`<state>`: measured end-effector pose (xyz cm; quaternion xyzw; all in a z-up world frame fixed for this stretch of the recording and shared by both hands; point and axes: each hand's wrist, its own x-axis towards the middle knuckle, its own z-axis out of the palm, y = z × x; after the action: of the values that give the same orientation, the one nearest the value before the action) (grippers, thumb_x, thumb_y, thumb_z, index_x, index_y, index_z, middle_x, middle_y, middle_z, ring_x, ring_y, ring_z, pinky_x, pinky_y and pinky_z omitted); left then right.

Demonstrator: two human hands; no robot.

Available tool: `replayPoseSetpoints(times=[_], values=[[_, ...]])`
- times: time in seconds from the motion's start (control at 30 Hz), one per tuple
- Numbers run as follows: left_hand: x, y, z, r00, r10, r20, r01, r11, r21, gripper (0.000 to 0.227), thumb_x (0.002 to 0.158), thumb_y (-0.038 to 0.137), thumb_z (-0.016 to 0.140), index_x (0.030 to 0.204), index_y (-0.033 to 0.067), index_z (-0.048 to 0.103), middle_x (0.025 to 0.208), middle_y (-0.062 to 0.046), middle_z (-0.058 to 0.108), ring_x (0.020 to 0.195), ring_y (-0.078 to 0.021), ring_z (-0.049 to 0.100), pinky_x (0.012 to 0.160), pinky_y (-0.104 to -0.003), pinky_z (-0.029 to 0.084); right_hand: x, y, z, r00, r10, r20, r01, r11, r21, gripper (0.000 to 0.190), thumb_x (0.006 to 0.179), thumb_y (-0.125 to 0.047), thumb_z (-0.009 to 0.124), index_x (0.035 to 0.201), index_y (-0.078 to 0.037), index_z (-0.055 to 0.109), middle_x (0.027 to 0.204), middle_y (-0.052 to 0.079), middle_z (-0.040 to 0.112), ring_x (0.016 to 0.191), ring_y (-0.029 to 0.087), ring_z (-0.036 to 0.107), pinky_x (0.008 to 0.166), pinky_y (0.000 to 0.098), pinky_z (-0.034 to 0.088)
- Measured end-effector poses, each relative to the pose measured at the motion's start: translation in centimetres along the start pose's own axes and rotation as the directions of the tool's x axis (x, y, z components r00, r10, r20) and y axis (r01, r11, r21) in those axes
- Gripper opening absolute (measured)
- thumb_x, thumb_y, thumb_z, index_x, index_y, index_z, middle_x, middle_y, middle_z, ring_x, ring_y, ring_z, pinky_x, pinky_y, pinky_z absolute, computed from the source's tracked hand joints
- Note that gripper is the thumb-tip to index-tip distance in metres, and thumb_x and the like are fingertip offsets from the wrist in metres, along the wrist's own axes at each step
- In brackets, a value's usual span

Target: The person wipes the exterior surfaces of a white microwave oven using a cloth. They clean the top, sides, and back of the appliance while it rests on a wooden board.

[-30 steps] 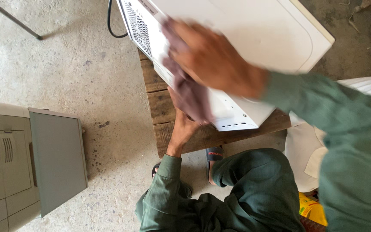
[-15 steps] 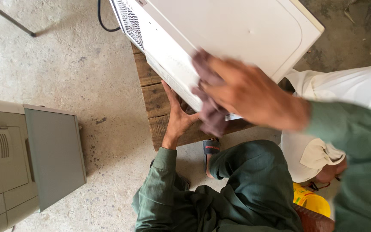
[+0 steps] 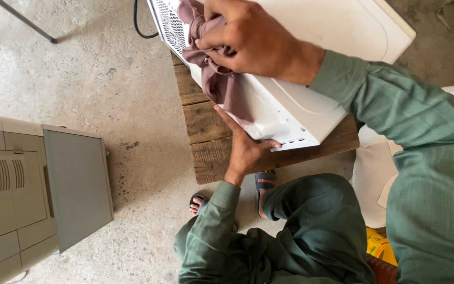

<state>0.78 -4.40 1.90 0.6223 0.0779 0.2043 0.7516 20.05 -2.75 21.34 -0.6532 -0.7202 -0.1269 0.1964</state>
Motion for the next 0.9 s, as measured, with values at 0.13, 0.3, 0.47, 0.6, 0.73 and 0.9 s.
replayPoseSetpoints(times=[0.13,0.3,0.47,0.6,0.73,0.9], values=[[-0.3,-0.3,4.0,0.997,-0.017,-0.081,0.014,0.999,-0.038,0.173,0.065,0.023,0.099,0.153,0.0076,-0.049,0.178,-0.03,-0.019,0.165,-0.0285,0.015,0.137,-0.043,0.022,-2.7,0.6,-1.5,1.0,0.007,0.002,-0.007,0.99,0.14,0.022,0.093,-0.01,0.091,0.113,-0.008,0.081,0.122,0.012,0.064,0.111,0.023,0.064,0.09,0.0334,0.059],[-0.3,-1.1,8.4,0.986,-0.165,0.009,0.149,0.914,0.377,0.166,0.069,0.035,0.1,0.143,-0.0107,-0.041,0.161,-0.044,-0.025,0.157,-0.0512,-0.01,0.133,-0.046,0.003,-5.8,1.5,-4.7,0.999,-0.029,0.034,0.023,0.983,0.18,0.023,0.098,-0.015,0.093,0.117,-0.009,0.081,0.125,0.011,0.065,0.115,0.023,0.064,0.097,0.0354,0.058],[-0.4,-2.7,8.5,0.982,-0.066,0.176,-0.035,0.856,0.516,0.16,0.076,0.046,0.093,0.137,-0.0247,-0.037,0.147,-0.057,-0.031,0.149,-0.0674,-0.016,0.131,-0.049,0.007,-6.5,1.7,-6.0,0.998,-0.022,0.06,0.014,0.99,0.142,0.031,0.098,-0.018,0.091,0.124,-0.009,0.078,0.128,0.01,0.065,0.116,0.024,0.065,0.097,0.0363,0.057],[-0.3,-2.0,6.1,0.968,0.036,0.25,-0.159,0.856,0.492,0.15,0.081,0.037,0.091,0.139,-0.024,-0.033,0.152,-0.055,-0.015,0.151,-0.0646,0.001,0.13,-0.054,0.015,-7.0,-0.9,-4.9,0.99,0.096,0.105,-0.066,0.962,-0.265,0.033,0.105,-0.026,0.08,0.131,-0.007,0.078,0.125,0.01,0.066,0.116,0.024,0.061,0.096,0.036,0.057],[-1.7,1.3,4.8,0.966,-0.231,0.118,0.195,0.947,0.253,0.111,0.101,0.041,0.059,0.163,-0.0164,-0.014,0.143,-0.03,0.062,0.134,-0.0388,0.063,0.116,-0.042,0.053,-10.0,-8.5,-2.4,0.975,0.217,-0.05,-0.191,0.697,-0.691,0.035,0.104,-0.042,0.078,0.117,-0.009,0.077,0.13,0.008,0.065,0.125,0.027,0.053,0.101,0.0447,0.053],[2.1,2.5,-0.8,0.917,-0.391,0.081,0.366,0.742,-0.562,0.059,0.107,0.047,0.036,0.147,0.007,0.05,0.135,-0.019,0.062,0.119,-0.0301,0.066,0.095,-0.04,0.064,-12.3,-13.3,5.3,0.926,0.351,-0.137,-0.376,0.832,-0.409,0.024,0.103,-0.02,0.077,0.124,-0.008,0.077,0.136,0.008,0.063,0.129,0.027,0.053,0.11,0.0429,0.05]])
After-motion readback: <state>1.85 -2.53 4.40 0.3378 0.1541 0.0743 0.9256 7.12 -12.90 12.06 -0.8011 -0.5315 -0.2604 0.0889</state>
